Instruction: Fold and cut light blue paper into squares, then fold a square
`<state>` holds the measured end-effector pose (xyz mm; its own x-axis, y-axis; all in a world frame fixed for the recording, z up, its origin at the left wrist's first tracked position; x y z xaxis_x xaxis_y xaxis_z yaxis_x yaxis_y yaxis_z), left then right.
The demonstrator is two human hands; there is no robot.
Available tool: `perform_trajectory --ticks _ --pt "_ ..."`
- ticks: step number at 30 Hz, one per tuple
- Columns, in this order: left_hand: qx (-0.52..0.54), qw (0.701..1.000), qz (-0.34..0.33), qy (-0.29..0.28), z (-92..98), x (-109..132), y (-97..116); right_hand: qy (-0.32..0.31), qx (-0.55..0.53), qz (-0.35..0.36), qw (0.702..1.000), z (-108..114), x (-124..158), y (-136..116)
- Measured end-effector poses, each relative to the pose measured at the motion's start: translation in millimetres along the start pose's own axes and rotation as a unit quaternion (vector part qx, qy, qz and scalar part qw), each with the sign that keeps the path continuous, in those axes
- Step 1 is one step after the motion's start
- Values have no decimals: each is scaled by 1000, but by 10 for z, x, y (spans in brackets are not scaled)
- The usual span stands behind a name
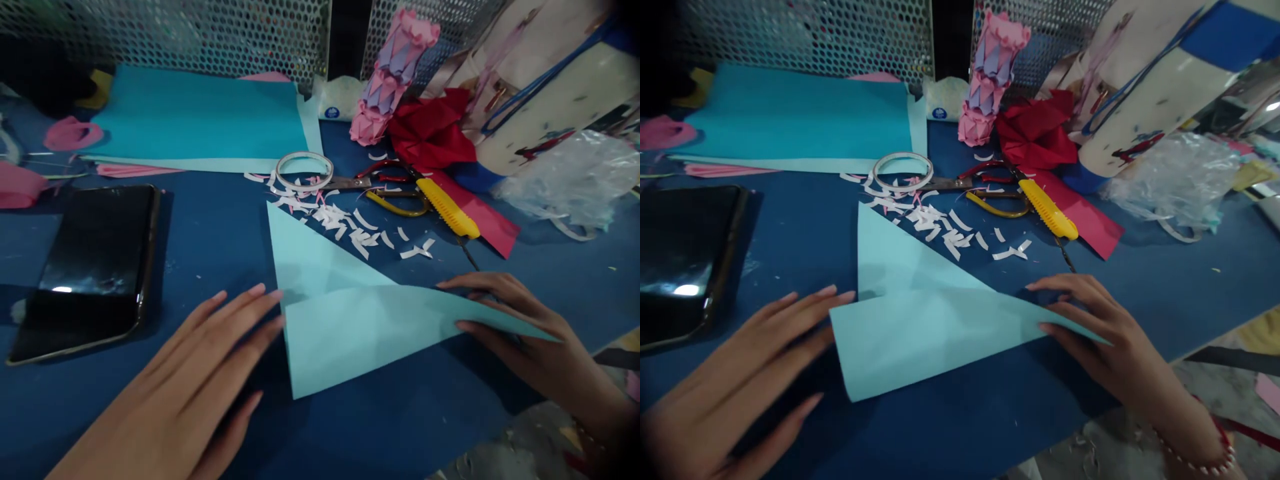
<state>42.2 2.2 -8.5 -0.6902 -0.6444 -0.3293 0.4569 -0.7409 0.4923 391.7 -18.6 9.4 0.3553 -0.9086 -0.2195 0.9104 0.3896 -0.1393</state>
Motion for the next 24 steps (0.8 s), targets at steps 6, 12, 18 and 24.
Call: perform_trajectory --ticks 6,12,18,24 --pt "32 992 -103 -61 -239 -26 246 8 86 3 996 164 -148 67" --pt "13 990 -100 -96 -291 18 244 52 101 42 993 348 -391 -532" --pt "18 993 -90 -76 -251 17 247 -59 29 225 972 30 -894 -1093" --pt "19 991 -113 -70 -206 28 287 -205 -32 257 944 -198 -1280 -1102"
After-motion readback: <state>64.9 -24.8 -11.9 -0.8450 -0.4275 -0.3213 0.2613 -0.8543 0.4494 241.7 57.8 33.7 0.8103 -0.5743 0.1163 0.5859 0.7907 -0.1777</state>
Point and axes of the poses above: each hand's wrist, its own x-axis away from the middle knuckle, its own z-axis out of the back of the hand, y = z × x, the point moved 8 cm from there along -x, towards the middle knuckle, and after that the axes turned 12 degrees about x, right-handed, at the moved point
